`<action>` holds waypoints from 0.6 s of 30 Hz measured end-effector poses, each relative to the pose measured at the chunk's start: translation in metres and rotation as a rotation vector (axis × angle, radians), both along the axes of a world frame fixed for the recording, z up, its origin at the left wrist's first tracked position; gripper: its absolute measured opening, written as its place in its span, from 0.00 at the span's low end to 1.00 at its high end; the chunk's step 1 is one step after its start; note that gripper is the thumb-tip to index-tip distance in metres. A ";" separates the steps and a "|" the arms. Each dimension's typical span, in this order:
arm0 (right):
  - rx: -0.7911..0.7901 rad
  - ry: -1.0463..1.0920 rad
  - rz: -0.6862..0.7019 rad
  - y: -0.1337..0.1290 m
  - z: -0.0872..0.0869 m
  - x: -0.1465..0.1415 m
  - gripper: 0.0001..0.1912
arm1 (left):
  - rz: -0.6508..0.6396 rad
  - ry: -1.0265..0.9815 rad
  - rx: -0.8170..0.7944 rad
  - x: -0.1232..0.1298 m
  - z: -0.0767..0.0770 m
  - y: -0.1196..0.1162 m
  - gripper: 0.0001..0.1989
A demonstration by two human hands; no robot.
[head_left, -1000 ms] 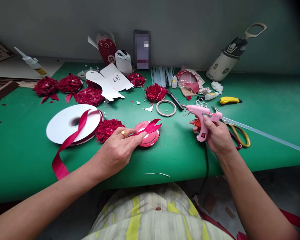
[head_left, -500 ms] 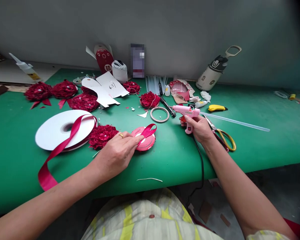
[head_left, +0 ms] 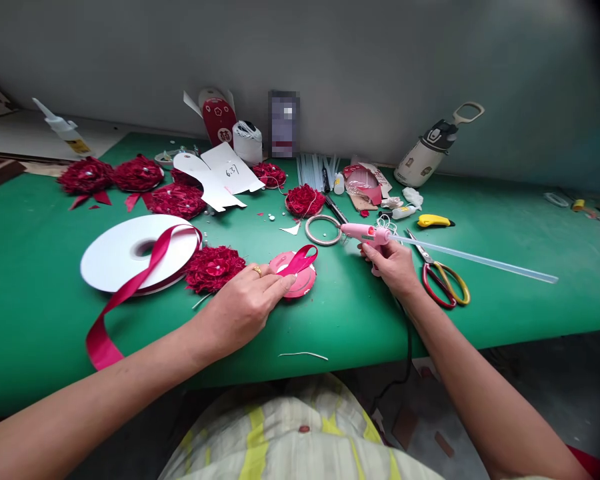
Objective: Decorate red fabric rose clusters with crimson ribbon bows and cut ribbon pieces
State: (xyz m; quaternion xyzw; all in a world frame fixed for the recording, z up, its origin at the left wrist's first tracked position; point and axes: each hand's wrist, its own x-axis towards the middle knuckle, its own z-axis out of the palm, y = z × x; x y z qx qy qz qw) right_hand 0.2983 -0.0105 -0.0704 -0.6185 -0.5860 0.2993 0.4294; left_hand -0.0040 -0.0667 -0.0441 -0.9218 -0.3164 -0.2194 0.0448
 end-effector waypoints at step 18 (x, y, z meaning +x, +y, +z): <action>-0.053 -0.126 -0.021 -0.003 0.004 -0.012 0.21 | 0.017 0.074 -0.044 0.003 0.007 -0.001 0.13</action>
